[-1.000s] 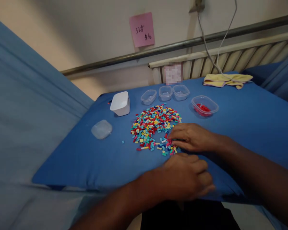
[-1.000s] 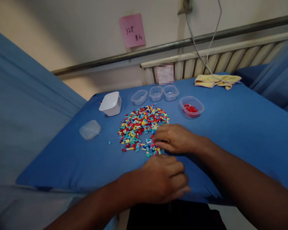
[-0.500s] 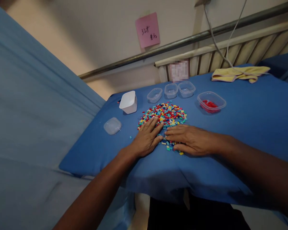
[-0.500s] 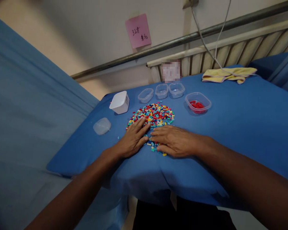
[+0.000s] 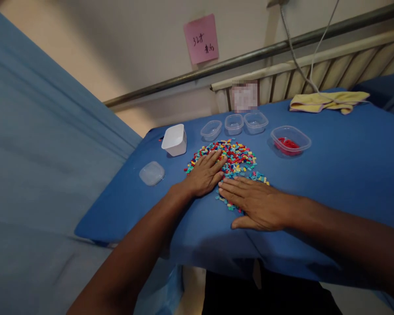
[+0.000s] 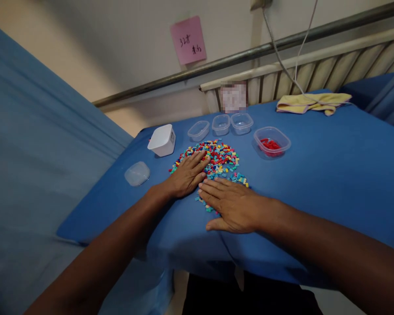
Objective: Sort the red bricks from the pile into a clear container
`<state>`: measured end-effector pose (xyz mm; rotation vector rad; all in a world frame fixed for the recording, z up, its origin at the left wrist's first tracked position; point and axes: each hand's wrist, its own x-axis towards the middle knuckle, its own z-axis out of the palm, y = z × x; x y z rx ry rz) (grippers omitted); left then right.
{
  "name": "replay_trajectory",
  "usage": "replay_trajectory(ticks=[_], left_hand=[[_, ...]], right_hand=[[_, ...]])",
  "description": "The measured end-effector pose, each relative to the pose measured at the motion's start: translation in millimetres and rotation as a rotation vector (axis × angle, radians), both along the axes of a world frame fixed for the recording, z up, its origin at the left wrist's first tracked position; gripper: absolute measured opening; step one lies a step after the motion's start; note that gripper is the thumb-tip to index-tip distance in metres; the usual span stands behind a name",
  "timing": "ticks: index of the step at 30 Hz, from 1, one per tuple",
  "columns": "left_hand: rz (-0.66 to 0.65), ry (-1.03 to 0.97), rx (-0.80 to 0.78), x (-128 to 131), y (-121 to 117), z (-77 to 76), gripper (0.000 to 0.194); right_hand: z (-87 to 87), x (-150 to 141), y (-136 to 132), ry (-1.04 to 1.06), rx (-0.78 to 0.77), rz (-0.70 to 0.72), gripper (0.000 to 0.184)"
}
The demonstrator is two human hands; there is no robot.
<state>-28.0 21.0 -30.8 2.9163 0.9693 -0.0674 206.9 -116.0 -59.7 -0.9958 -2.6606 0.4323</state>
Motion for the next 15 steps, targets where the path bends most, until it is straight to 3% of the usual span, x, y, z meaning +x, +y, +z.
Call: replay_trajectory(ticks=[4, 8, 11, 15], left_hand=[[-0.011, -0.051, 0.003, -19, -4, 2.9, 0.067], [0.12, -0.201, 0.041, -35, -10, 10.5, 0.07], [0.139, -0.288, 0.042, -40, -27, 15.7, 0.068], [-0.004, -0.315, -0.002, -36, -73, 19.9, 0.059]], right_hand=[[0.6, -24, -1, 0.023, 0.017, 0.06, 0.102], [8.5, -35, 6, 0.042, 0.029, 0.123, 0.095], [19.1, -9, 15, 0.078, 0.047, 0.031, 0.084], [24.9, 52, 30, 0.168, 0.122, -0.101, 0.049]])
